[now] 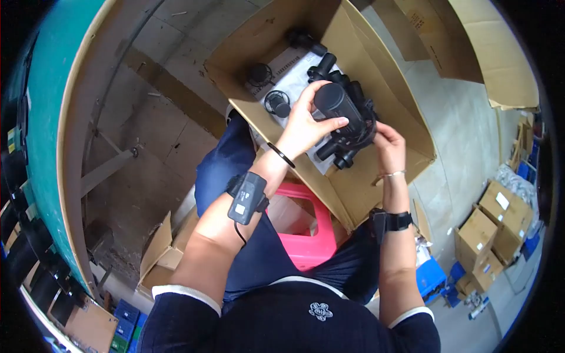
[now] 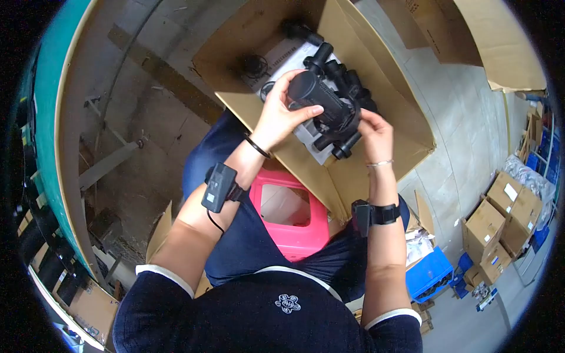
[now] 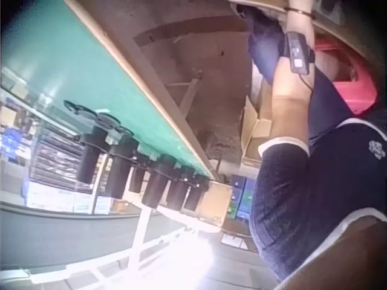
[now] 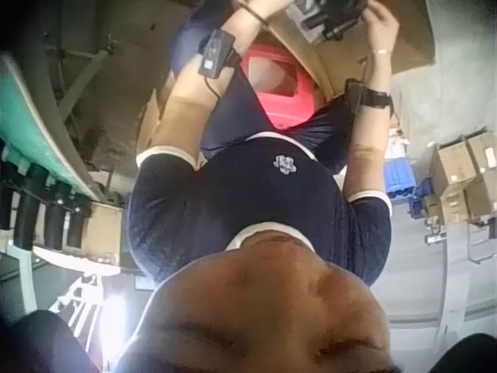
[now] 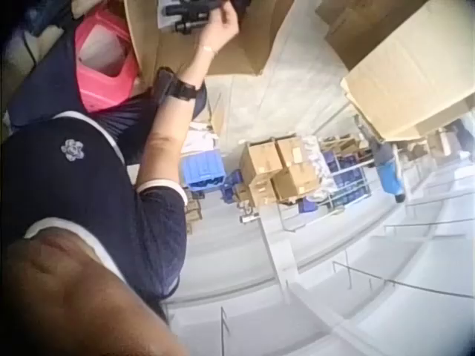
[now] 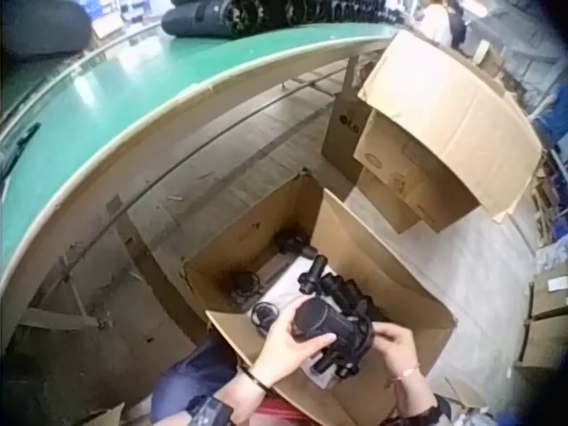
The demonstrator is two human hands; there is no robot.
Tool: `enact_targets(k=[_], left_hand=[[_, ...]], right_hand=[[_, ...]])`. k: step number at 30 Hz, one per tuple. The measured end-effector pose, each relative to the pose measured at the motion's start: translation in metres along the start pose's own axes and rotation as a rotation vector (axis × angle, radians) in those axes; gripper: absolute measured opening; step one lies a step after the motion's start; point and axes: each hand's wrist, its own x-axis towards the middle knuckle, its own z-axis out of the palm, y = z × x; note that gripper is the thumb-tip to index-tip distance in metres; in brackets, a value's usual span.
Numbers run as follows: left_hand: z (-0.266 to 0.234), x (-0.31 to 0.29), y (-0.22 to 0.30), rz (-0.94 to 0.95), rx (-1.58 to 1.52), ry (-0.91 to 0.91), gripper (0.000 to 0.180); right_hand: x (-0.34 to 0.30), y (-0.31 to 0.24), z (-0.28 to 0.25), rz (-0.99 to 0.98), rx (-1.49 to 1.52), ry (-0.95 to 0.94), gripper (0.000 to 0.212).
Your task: The person picks up a microphone and a shock mount from a box, fits the microphone into the mount, and rotates it by hand. After placing the assembled microphone on the table, they move a row of microphone tubes along the table.
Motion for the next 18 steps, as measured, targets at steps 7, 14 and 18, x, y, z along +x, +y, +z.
enact_targets(k=[7,14,18], left_hand=[[0.010,-0.008,0.003,0.059,0.463,-0.009,0.082],[-0.013,0.003,0.000,0.161,0.611,0.192,0.091],[-0.027,0.001,-0.021,-0.203,0.494,0.133,0.052]], right_hand=[[-0.023,-0.106,0.072,-0.534,-0.516,-0.225,0.048],[0.077,-0.067,0.102,-0.735,-0.837,-0.283,0.055],[0.176,0.010,0.131,-0.764,-0.909,-0.307,0.049]])
